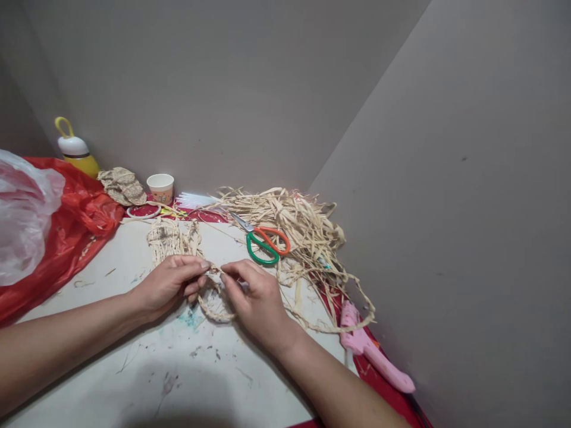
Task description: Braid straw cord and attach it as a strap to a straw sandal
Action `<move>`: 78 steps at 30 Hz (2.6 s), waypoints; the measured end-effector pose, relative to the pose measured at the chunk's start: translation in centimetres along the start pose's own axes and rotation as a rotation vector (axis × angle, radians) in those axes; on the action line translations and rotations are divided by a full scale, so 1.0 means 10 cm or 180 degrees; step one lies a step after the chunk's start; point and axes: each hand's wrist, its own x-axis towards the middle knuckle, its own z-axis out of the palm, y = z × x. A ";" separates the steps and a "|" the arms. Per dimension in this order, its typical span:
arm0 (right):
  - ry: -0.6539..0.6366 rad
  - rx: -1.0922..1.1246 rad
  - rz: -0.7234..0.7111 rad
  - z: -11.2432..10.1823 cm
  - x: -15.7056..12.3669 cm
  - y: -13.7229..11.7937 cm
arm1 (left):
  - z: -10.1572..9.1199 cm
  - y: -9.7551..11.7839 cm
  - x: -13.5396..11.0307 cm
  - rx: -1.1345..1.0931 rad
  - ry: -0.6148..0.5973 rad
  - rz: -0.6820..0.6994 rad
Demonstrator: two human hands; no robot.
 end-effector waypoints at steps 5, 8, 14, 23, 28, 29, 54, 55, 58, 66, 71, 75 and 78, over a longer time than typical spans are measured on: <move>-0.0162 0.0735 0.0861 -0.08 0.08 -0.04 | -0.02 0.00 0.02 -0.0015 -0.0034 -0.0005; -0.0507 0.1316 0.1422 -0.12 0.12 -0.05 | -0.04 0.00 0.04 0.0211 -0.0078 0.0053; -0.0892 0.1540 0.1528 -0.12 0.13 -0.02 | -0.05 0.01 0.03 0.0348 -0.0273 -0.0067; 0.0488 0.0064 -0.0003 -0.15 0.03 -0.19 | -0.02 0.00 0.01 0.0127 0.0154 -0.0028; -0.0368 -0.0492 -0.0626 -0.07 -0.08 -0.26 | 0.02 0.01 -0.01 0.0072 0.0257 0.0038; -0.0396 -0.0643 -0.0559 -0.05 -0.09 -0.23 | 0.02 0.00 -0.02 0.0103 0.0267 0.0062; -0.0352 -0.1213 -0.0259 0.07 -0.10 -0.07 | 0.06 -0.11 -0.14 0.2027 0.0229 0.1011; -0.0340 -0.1227 -0.0258 0.06 -0.10 -0.08 | 0.07 -0.10 -0.14 0.2005 0.0245 0.1027; -0.0214 -0.1292 -0.0194 0.05 -0.09 -0.12 | 0.10 -0.07 -0.17 0.1895 0.0276 0.1039; -0.0156 -0.0899 0.0106 0.04 -0.05 -0.13 | 0.11 -0.05 -0.14 0.1359 0.0327 0.0695; -0.0352 -0.0895 -0.0097 0.03 -0.07 -0.10 | 0.07 -0.02 -0.12 0.1322 0.0058 0.0603; -0.0372 -0.0960 -0.0221 0.03 -0.08 -0.12 | 0.04 -0.06 -0.12 0.1951 0.0038 0.1186; -0.0384 -0.0940 -0.0291 0.04 -0.08 -0.15 | -0.01 -0.10 -0.12 0.2588 0.0084 0.1682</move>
